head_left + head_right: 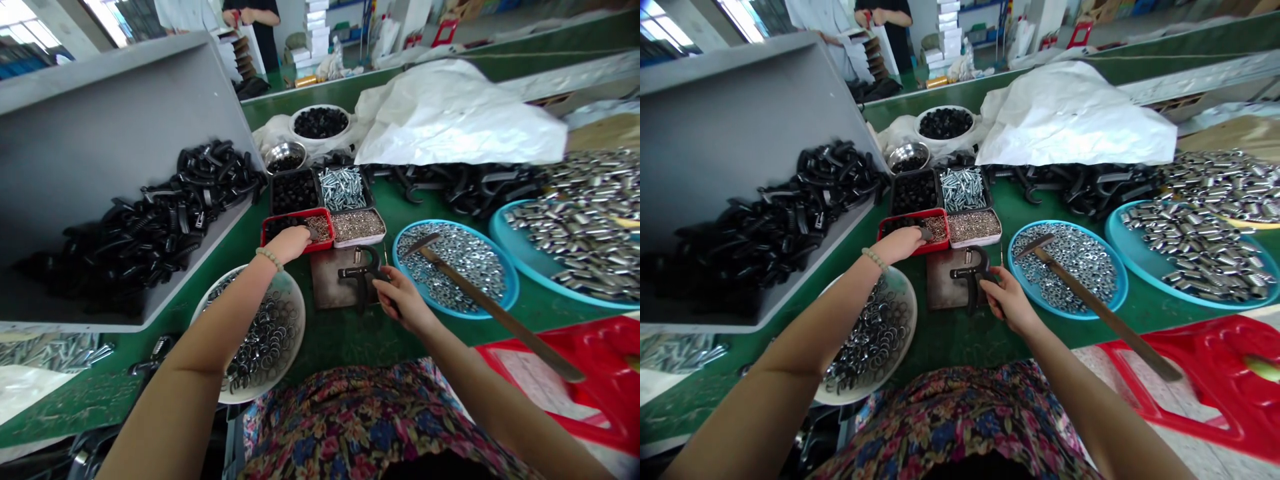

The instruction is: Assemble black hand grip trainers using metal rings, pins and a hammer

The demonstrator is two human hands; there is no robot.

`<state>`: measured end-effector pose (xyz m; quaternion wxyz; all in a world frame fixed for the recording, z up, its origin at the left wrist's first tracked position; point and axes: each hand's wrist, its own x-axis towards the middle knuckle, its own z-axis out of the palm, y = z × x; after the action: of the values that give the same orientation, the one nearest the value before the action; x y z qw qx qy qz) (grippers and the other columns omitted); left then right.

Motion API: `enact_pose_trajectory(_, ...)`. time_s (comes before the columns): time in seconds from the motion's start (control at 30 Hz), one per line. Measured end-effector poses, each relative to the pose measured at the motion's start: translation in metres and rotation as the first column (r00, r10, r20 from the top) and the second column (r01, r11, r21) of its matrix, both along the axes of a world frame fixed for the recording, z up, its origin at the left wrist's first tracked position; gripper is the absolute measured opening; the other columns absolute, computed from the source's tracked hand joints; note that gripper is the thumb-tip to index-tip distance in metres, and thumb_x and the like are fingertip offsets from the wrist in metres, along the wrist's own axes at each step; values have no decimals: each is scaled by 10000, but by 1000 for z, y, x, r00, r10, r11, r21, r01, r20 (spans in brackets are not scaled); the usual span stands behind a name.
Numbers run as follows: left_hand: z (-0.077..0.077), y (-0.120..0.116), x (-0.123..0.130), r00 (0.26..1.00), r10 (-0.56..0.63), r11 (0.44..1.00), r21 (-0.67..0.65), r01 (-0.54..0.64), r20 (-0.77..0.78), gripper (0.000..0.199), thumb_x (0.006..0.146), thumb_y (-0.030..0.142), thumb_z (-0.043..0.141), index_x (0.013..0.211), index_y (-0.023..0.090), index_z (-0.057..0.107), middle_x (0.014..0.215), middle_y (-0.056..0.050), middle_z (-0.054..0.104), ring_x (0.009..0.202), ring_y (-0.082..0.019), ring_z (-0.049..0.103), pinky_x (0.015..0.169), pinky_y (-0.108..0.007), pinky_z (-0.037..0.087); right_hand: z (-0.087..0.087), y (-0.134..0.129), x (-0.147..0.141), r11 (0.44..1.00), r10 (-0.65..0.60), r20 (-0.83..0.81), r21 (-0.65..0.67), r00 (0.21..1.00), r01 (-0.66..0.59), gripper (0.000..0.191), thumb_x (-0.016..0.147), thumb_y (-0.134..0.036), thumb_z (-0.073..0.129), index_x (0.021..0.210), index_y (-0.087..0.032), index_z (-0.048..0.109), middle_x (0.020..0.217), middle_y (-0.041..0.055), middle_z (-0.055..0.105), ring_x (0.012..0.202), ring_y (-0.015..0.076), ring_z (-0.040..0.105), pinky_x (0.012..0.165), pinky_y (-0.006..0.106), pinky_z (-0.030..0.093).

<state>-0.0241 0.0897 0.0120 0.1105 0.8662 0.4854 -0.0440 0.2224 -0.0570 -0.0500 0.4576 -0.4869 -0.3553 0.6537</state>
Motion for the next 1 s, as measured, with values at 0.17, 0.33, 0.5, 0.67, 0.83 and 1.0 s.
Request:
enact_pose_trajectory(0.17, 2, -3, -6, 992, 93, 995, 13, -94, 91, 223, 840, 210, 557, 948, 89, 710, 1150, -149, 629, 943, -228, 649, 945, -340, 463, 6, 1, -2, 999, -34, -131, 2, 991, 34, 361, 776, -397, 671, 962, -237, 406, 452, -138, 424, 272, 33, 273, 308, 148, 188)
enact_pose_trajectory(0.33, 5, -46, 17, 652, 264, 960, -125, -251, 711, 214, 824, 192, 582, 1023, 153, 651, 1078, -68, 690, 1004, -186, 644, 980, -346, 472, 16, 1, -12, 996, -73, -260, 32, 963, 84, 315, 832, -465, 596, 800, -237, 381, 451, -114, 400, 281, 37, 252, 323, 170, 166)
enact_pose_trajectory(0.5, -12, -93, 44, 160, 387, 909, -346, -233, 908, 182, 802, 247, 624, 962, 161, 609, 1056, -65, 714, 1010, -180, 659, 951, -382, 507, 26, -2, -20, 996, -79, -302, 21, 950, 89, 317, 822, -514, 583, 842, -228, 446, 442, -118, 350, 279, 33, 205, 322, 177, 130)
enact_pose_trajectory(0.67, -23, -113, 51, 92, 438, 870, -396, -295, 894, 233, 826, 292, 614, 1011, 157, 655, 1087, -79, 718, 1026, -198, 667, 978, -401, 498, 25, -7, -26, 997, -61, -288, 24, 956, 71, 338, 816, -545, 572, 879, -227, 478, 437, -125, 323, 270, 33, 194, 311, 178, 132)
enact_pose_trajectory(0.83, -27, -133, 54, 330, 430, 877, -303, -372, 840, 361, 924, 311, 481, 1253, 211, 591, 1286, -65, 631, 1200, -192, 578, 1076, -365, 415, 26, -4, -28, 995, -80, -93, 49, 992, 85, 340, 873, -576, 455, 883, -236, 480, 445, -120, 302, 272, 56, 221, 308, 192, 168)
enact_pose_trajectory(1.0, -38, -145, 35, 501, 500, 866, -429, -259, 706, 396, 899, 252, 489, 1272, 149, 573, 1279, -132, 626, 1196, -248, 581, 1054, -418, 431, 62, -2, -12, 935, 49, 784, 182, 619, -304, 281, 863, -480, 512, 941, -220, 584, 627, 1, 598, 464, 158, 560, 450, 261, 383)
